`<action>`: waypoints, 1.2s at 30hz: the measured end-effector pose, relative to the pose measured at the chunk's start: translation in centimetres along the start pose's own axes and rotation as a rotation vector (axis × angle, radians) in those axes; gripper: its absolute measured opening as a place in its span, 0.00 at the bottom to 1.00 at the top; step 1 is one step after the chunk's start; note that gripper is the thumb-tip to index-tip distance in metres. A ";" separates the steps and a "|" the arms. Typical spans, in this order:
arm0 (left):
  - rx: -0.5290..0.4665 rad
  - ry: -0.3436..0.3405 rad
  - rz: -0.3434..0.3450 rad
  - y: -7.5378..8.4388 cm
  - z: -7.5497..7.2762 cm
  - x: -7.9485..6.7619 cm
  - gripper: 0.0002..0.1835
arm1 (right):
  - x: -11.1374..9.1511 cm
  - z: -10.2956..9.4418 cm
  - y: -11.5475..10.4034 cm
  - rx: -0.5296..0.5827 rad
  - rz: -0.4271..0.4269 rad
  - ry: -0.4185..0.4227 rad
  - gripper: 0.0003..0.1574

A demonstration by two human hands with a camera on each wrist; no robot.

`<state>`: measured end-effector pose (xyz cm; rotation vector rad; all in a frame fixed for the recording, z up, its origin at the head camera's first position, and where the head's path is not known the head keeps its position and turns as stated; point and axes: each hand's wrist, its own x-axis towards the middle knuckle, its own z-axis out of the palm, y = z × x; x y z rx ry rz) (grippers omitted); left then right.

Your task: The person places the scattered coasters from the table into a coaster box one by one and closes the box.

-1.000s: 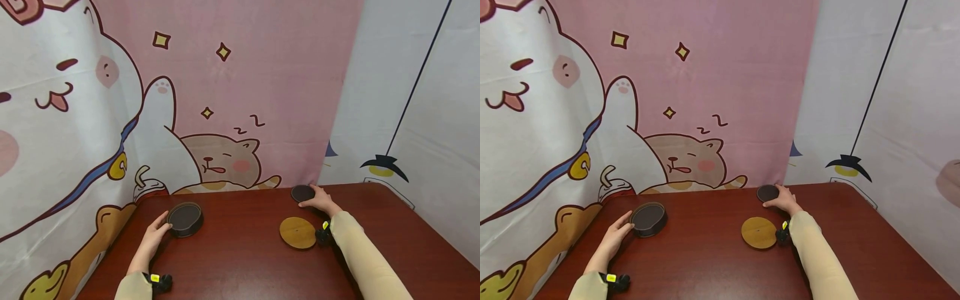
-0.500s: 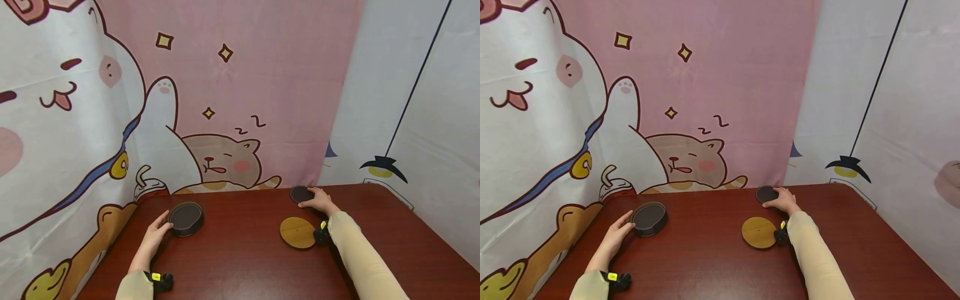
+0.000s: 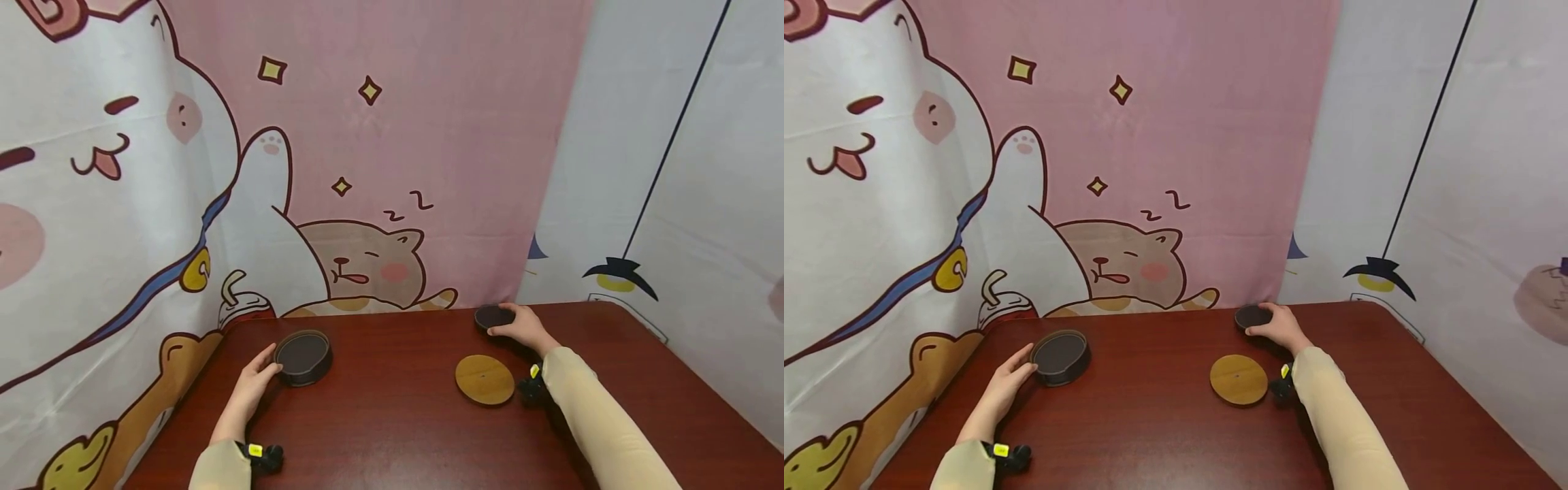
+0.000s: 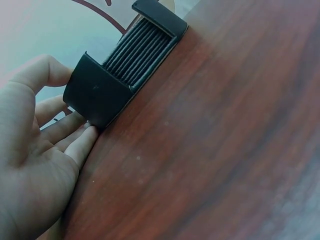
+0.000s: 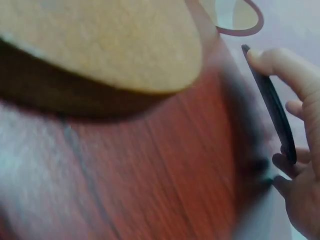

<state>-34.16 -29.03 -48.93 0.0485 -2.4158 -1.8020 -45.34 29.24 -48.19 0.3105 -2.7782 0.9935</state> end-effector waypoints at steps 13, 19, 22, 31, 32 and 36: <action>0.029 0.006 -0.019 0.1 -0.2 -0.3 0.32 | 0.3 -1.3 -4.8 0.097 -0.170 0.009 0.50; 0.015 0.006 -0.025 0.1 -0.1 -0.1 0.32 | 0.4 -0.9 -6.8 0.087 -0.217 0.010 0.49; 0.007 -0.003 -0.013 0.1 0.0 -0.1 0.32 | 0.5 -0.5 -7.4 0.097 -0.219 -0.003 0.48; -0.003 0.000 -0.002 0.2 -0.1 0.0 0.31 | 0.9 1.6 -9.5 0.125 -0.250 -0.042 0.50; -0.002 -0.001 -0.003 0.2 -0.1 0.0 0.31 | 0.9 1.9 -9.8 0.129 -0.260 -0.045 0.49; -0.002 0.004 -0.009 0.2 -0.1 -0.1 0.31 | 1.1 3.5 -11.1 0.129 -0.309 -0.058 0.48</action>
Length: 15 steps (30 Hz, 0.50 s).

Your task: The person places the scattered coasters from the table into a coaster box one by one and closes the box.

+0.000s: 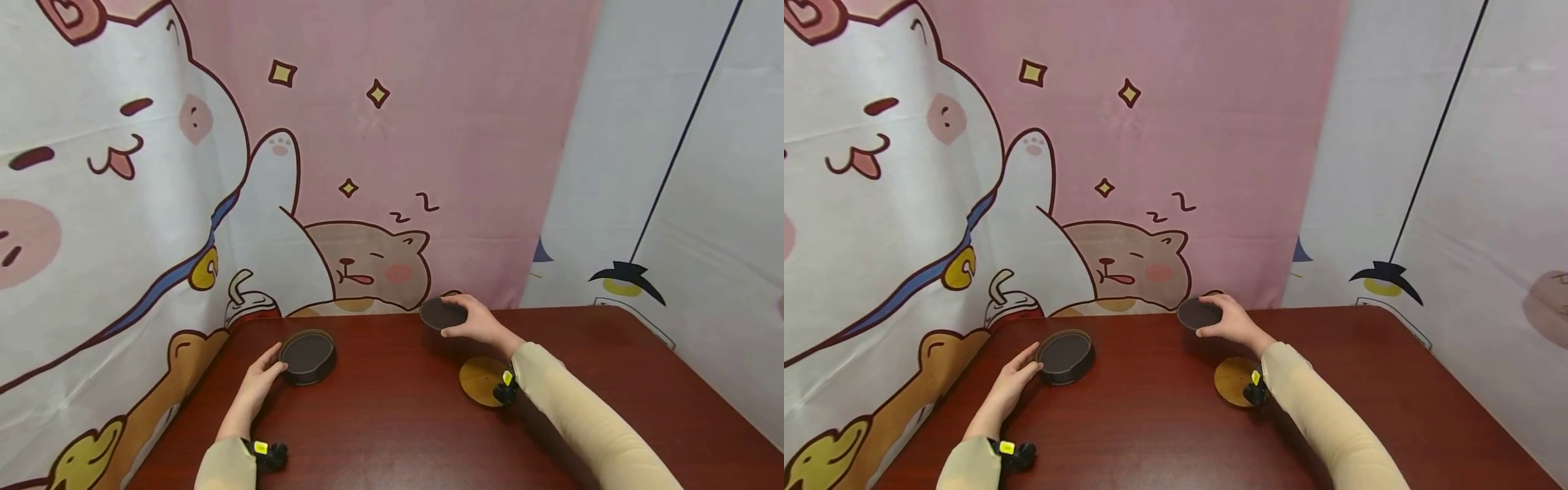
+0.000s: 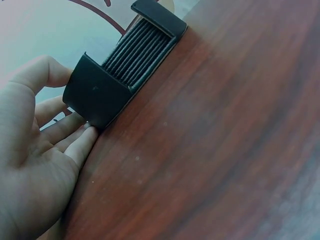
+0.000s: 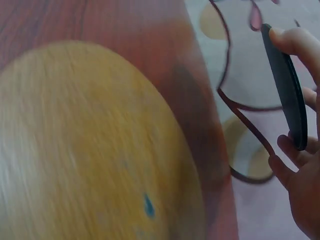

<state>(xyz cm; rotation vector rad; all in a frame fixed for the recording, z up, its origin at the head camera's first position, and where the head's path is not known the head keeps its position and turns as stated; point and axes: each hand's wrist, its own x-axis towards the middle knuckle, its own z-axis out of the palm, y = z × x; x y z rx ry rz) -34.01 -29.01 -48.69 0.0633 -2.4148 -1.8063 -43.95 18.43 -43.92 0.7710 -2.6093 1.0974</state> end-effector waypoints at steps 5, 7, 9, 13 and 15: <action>-0.011 0.002 -0.003 -0.1 0.0 -0.1 0.32 | 1.0 2.8 -1.2 -0.018 -0.054 -0.025 0.47; -0.015 -0.001 -0.004 -0.1 0.1 -0.2 0.32 | 1.4 3.9 -1.9 -0.014 -0.068 -0.042 0.48; -0.018 0.000 -0.003 -0.1 0.2 -0.2 0.32 | 1.8 5.0 -2.6 -0.006 -0.087 -0.061 0.48; -0.013 0.007 0.008 0.0 0.2 -0.2 0.32 | 2.8 7.0 -4.3 0.014 -0.124 -0.091 0.50; -0.011 0.008 0.010 0.1 0.1 -0.2 0.31 | 3.2 7.9 -5.1 0.022 -0.146 -0.107 0.50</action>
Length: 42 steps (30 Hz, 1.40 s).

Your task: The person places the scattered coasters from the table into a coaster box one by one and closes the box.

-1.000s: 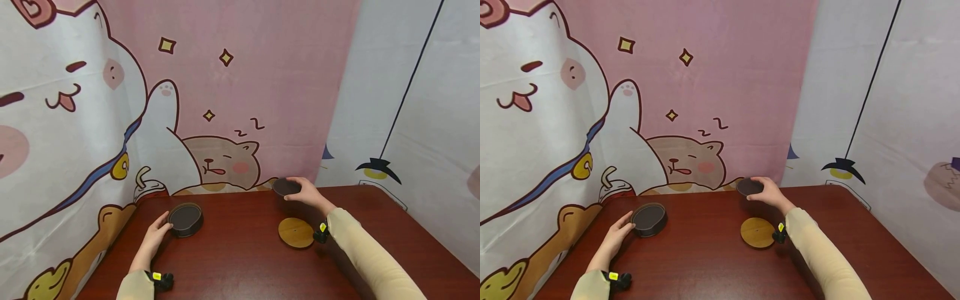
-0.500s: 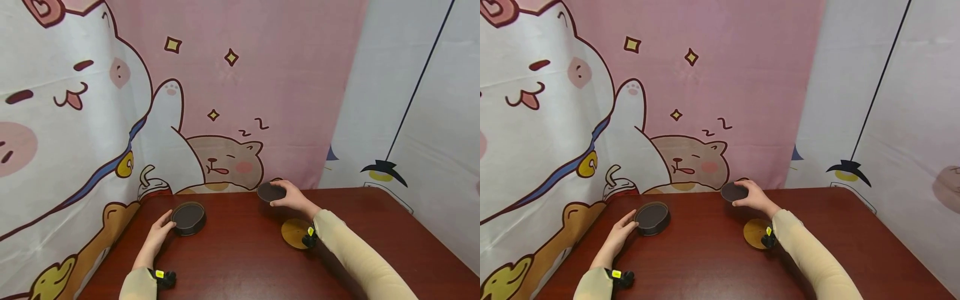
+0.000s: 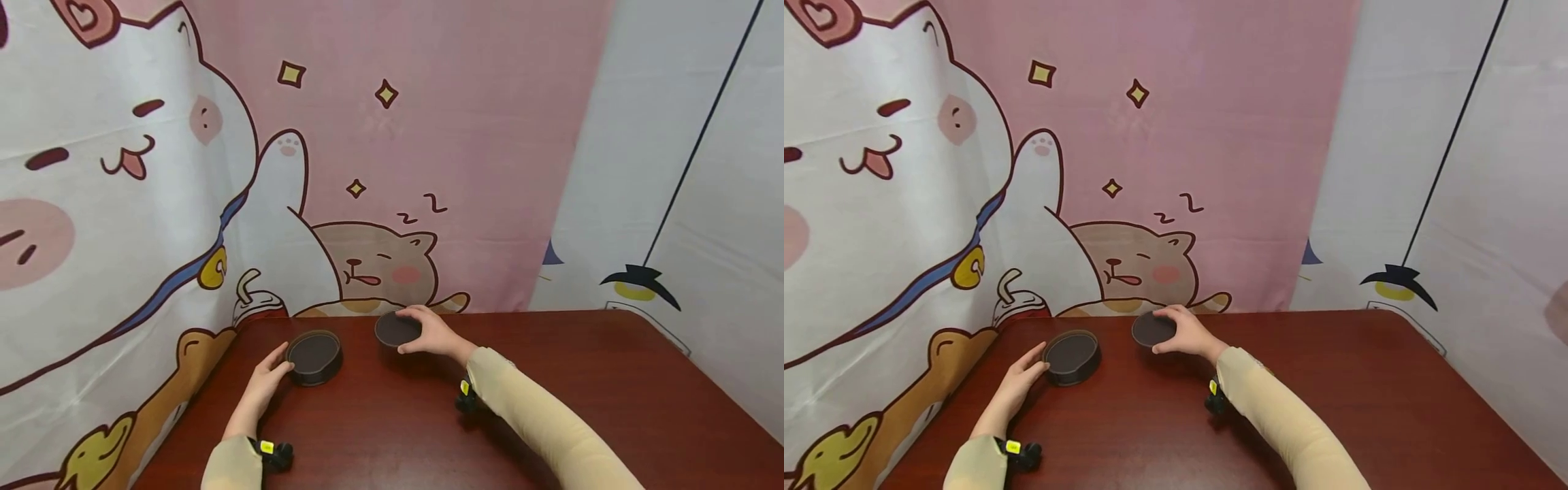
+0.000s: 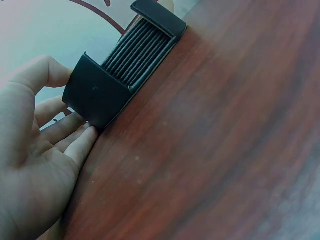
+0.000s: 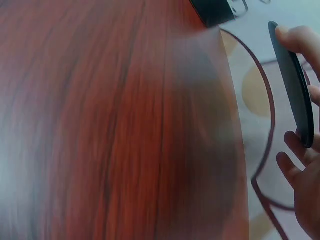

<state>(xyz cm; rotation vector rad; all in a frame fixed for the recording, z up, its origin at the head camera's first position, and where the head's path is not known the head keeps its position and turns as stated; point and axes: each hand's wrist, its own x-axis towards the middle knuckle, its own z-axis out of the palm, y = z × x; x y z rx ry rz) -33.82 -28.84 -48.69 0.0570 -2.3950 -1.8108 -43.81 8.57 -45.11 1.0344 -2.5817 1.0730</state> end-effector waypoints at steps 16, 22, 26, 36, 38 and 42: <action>0.018 0.021 0.007 0.1 -0.2 0.3 0.31 | 3.1 3.9 -4.0 0.044 -0.014 -0.077 0.51; 0.019 0.025 -0.008 0.1 -0.2 0.1 0.31 | 3.9 5.1 -4.9 0.032 -0.018 -0.091 0.50; 0.020 0.038 -0.009 -0.1 -0.2 0.2 0.31 | 4.3 6.0 -5.7 0.042 -0.021 -0.104 0.50; 0.024 0.044 -0.001 -0.2 0.2 0.3 0.31 | 5.3 8.4 -7.0 0.047 -0.038 -0.182 0.52; 0.016 0.036 0.003 -0.2 0.1 0.3 0.30 | 5.5 8.8 -7.3 0.046 -0.047 -0.202 0.52; 0.003 0.023 0.012 -0.1 -0.1 0.4 0.30 | 6.0 9.5 -8.0 0.023 -0.052 -0.223 0.52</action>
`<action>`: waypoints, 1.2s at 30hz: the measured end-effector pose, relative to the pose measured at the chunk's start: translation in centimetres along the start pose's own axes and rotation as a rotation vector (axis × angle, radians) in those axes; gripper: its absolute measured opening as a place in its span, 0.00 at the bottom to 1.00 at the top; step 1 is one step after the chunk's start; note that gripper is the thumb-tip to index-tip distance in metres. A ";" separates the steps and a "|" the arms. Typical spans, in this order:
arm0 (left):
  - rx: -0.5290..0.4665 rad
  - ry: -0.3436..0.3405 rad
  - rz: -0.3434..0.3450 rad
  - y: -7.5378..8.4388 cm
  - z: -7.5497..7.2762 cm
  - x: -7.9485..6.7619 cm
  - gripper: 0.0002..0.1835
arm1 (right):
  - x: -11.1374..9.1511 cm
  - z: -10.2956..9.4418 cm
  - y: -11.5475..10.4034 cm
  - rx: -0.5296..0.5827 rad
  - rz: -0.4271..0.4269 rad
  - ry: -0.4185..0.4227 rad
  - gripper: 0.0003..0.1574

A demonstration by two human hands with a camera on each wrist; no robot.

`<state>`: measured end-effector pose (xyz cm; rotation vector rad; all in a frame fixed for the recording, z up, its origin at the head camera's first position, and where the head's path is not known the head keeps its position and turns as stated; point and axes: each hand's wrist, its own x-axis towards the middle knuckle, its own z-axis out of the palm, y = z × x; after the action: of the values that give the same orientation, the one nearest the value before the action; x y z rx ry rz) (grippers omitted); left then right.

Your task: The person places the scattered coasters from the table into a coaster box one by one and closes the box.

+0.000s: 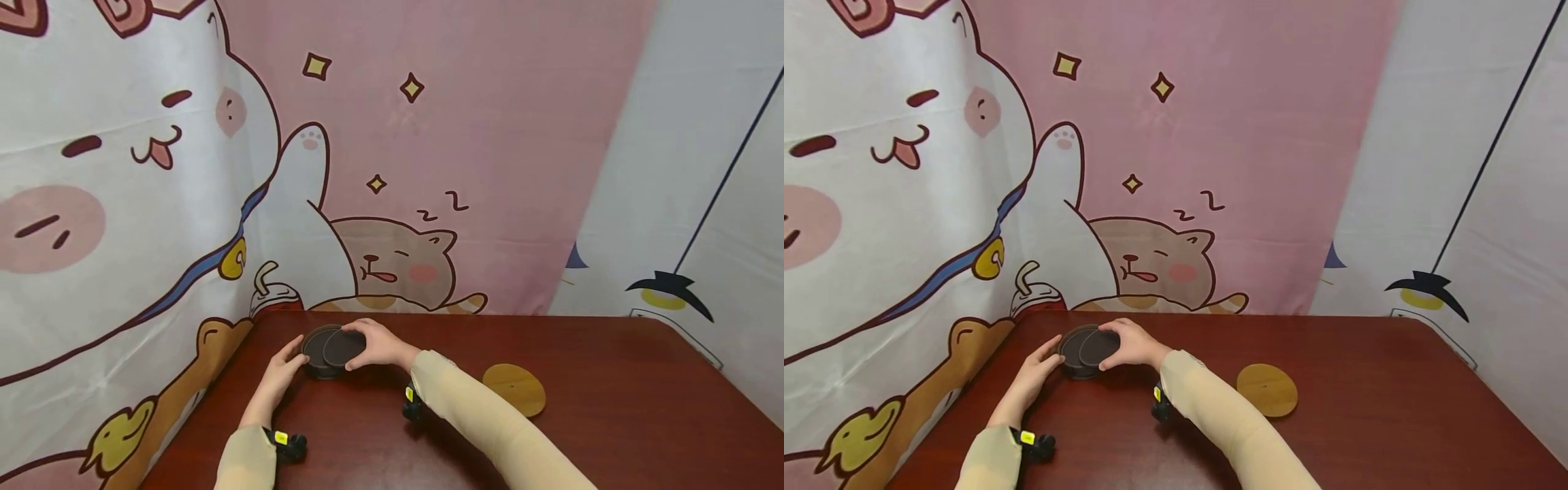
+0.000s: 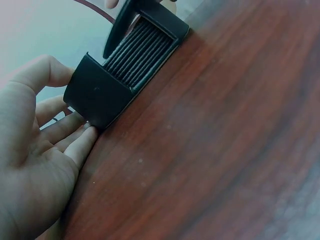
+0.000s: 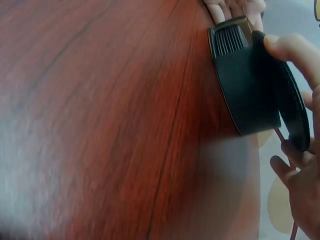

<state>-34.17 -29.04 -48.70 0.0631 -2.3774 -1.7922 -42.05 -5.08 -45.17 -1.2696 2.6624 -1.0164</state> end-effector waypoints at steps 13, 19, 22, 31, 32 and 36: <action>0.009 -0.001 -0.005 0.2 0.0 0.1 0.30 | 0.5 1.0 -0.9 0.016 0.046 0.029 0.41; -0.025 -0.023 -0.014 1.1 0.1 -0.3 0.30 | 0.3 1.3 -0.7 0.058 0.078 0.078 0.39; -0.039 -0.031 -0.011 1.8 0.2 -0.6 0.30 | 0.0 1.4 -0.8 0.093 0.071 0.096 0.36; 0.014 -0.010 -0.008 0.2 0.1 0.0 0.31 | -0.4 1.5 -0.8 0.152 0.086 0.128 0.28; 0.026 -0.008 -0.002 0.1 0.1 0.1 0.31 | -0.5 1.5 -0.8 0.156 0.084 0.133 0.28; 0.025 0.005 -0.014 0.0 0.0 0.0 0.31 | -1.1 0.9 -0.9 0.189 0.082 0.157 0.28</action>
<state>-34.21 -29.01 -48.69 0.0865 -2.4022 -1.7664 -40.43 -5.19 -45.69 -1.0779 2.6237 -1.3703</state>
